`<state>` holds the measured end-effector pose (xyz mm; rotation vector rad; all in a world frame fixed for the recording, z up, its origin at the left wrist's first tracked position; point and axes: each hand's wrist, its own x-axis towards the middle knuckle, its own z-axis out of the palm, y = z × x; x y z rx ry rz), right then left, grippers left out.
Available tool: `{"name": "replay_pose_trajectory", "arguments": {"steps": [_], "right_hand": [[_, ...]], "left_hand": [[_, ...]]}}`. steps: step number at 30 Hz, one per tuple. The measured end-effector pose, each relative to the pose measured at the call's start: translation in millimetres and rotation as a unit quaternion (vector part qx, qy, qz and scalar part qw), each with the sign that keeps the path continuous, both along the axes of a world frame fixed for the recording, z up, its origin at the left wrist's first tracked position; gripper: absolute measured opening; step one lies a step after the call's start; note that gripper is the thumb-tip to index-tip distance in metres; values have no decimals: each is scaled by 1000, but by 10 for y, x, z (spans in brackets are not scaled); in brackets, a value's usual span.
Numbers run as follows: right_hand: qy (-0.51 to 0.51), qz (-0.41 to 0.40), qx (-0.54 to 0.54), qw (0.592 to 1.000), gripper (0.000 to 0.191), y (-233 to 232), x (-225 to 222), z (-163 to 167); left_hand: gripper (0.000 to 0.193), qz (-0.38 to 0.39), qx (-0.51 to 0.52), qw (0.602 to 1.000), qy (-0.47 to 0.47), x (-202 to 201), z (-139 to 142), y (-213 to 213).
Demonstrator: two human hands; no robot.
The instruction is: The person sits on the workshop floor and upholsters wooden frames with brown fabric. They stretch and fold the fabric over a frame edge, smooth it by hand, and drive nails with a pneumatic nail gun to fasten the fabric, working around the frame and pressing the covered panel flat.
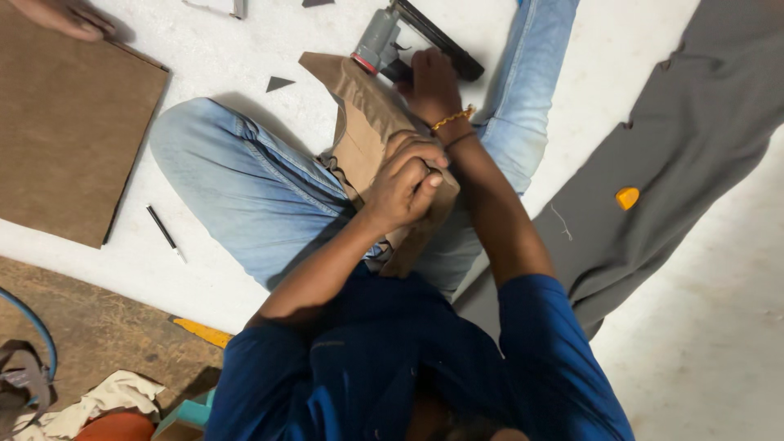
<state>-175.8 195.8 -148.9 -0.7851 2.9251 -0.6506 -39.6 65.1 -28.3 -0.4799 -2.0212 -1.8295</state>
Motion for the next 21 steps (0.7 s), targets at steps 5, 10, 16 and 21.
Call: {"name": "replay_pose_trajectory", "arguments": {"steps": [5,10,16,21], "right_hand": [[-5,27,68,997,54,-92,-11,-104],[-51,36,45,997,52,-115,-193,-53],[-205,-42,-240,948,33,278,-683,254],[-156,-77,-371,912,38,938,-811,1272]], "left_hand": [[17,21,12,999,-21,-77,-59,-3],[15,35,4,999,5,-124,-42,-33],[13,47,29,998,3,-107,-11,-91],[12,76,35,996,21,-179,-82,-80]]}}
